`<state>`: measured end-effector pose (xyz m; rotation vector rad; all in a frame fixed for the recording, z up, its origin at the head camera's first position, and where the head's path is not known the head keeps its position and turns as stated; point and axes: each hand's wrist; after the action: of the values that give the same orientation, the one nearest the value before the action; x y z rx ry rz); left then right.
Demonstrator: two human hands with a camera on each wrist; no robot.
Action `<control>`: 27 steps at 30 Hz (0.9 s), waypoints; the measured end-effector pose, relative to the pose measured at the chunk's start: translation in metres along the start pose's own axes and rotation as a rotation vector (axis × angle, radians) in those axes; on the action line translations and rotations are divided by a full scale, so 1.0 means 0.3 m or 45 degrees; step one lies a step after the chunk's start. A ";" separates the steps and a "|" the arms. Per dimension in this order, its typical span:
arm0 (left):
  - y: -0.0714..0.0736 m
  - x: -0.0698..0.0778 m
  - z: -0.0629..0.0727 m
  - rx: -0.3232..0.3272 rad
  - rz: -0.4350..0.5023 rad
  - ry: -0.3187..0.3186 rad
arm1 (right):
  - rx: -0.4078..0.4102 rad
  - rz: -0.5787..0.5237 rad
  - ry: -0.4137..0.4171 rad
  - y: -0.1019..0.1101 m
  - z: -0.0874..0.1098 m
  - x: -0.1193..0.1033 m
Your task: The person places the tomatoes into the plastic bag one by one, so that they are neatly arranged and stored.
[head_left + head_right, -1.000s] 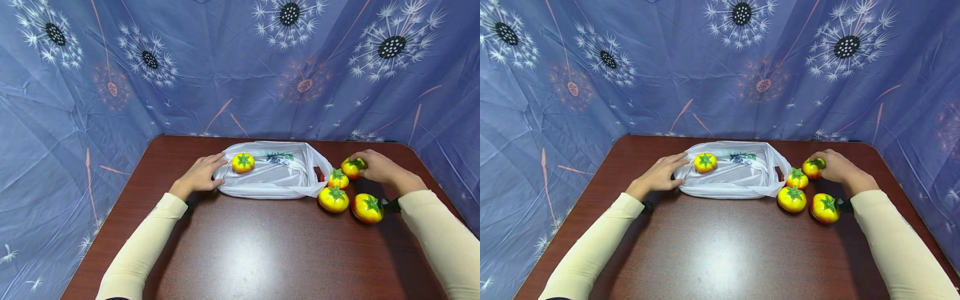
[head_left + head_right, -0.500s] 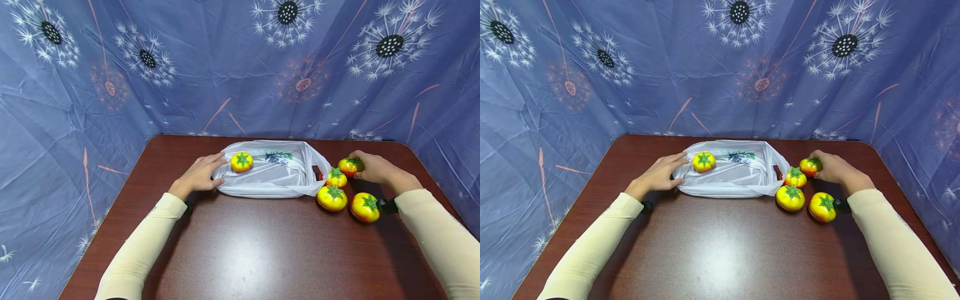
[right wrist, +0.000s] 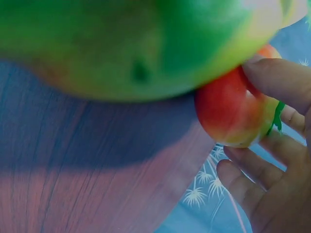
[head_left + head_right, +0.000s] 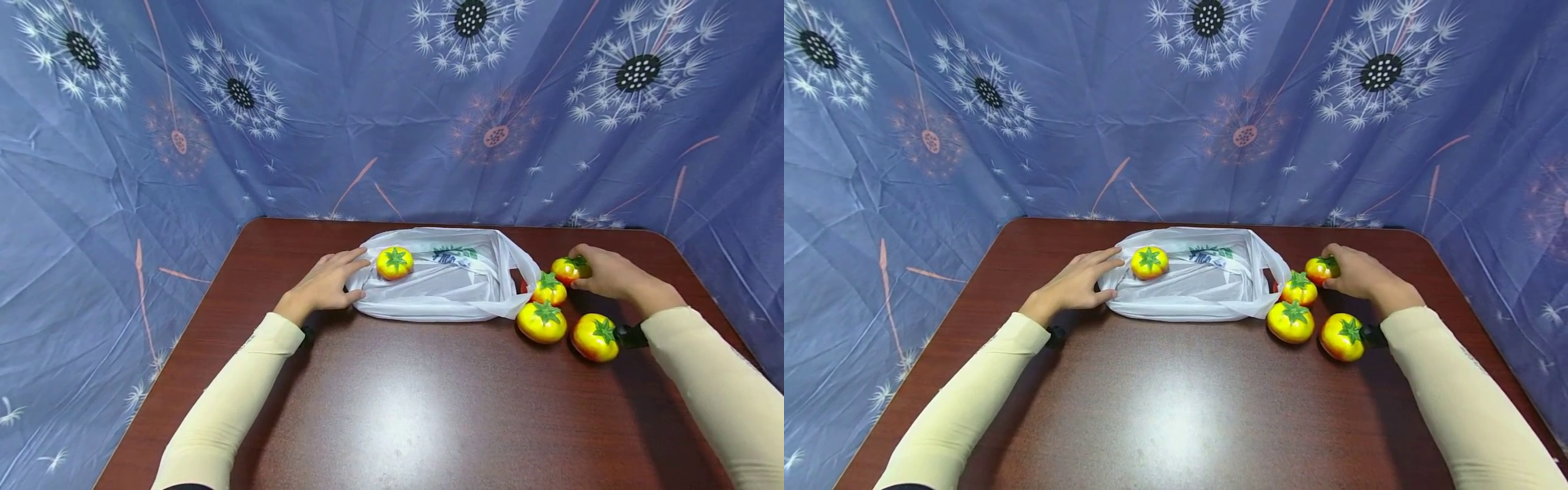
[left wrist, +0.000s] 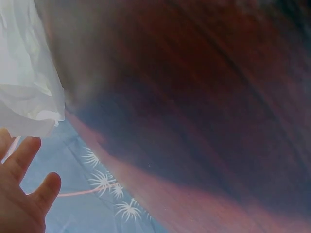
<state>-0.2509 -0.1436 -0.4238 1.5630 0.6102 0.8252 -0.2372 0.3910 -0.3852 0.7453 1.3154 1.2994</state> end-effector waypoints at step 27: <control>0.010 0.008 -0.003 -0.014 -0.017 -0.005 | 0.215 -0.083 -0.015 0.017 0.034 0.012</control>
<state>-0.2504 -0.1417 -0.4205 1.5484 0.6116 0.8145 -0.2297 0.3982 -0.3794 0.8182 1.4414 1.1403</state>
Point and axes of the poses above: each hand's wrist, its own z-axis away from the middle knuckle, its own y-axis out of the back of the hand, x = y × z, and after that the axes turned 3 degrees about -z, right-handed
